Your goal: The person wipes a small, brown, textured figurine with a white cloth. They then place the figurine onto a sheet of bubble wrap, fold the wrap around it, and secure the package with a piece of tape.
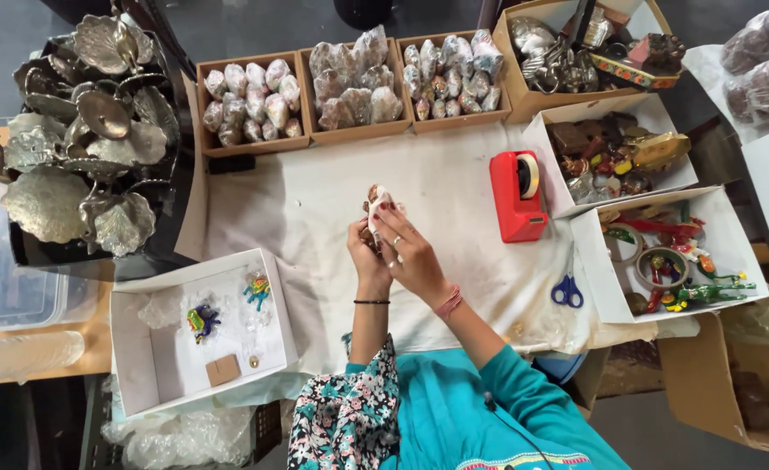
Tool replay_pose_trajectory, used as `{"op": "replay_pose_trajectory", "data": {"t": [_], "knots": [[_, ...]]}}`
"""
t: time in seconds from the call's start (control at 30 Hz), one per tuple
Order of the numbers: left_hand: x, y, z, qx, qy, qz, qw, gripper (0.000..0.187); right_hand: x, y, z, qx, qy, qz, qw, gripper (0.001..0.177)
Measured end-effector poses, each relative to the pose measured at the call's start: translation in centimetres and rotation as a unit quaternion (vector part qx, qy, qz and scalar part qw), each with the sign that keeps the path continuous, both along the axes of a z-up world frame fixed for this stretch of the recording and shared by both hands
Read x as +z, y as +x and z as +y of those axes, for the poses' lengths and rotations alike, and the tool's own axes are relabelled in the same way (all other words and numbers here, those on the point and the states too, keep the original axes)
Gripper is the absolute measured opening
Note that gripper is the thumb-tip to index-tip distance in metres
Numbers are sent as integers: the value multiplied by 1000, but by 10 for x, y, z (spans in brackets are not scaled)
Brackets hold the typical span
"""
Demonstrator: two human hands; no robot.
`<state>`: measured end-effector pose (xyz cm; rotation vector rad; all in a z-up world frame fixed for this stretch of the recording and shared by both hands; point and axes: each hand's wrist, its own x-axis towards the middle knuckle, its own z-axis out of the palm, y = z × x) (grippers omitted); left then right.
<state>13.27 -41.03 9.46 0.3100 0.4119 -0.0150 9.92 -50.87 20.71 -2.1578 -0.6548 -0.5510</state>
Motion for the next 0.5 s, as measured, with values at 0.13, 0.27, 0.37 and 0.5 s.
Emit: {"op": "replay_pose_trajectory", "data": {"t": [0.13,0.27,0.37,0.5], "knots": [[-16,-2,-7,-26,-4,28,999,24,1,5,4,-13,5,31,999,37],[0,-1,-3,-26,-25,32,999,24,7,3,10,-24,46,53,997,45],[41,-1,5,-23,-20,60,998,27,-7,-4,12,-16,28,53,998,47],[-84,13,0,-26,-92,-61,994,20,-17,8,14,-36,34,70,996,50]]}}
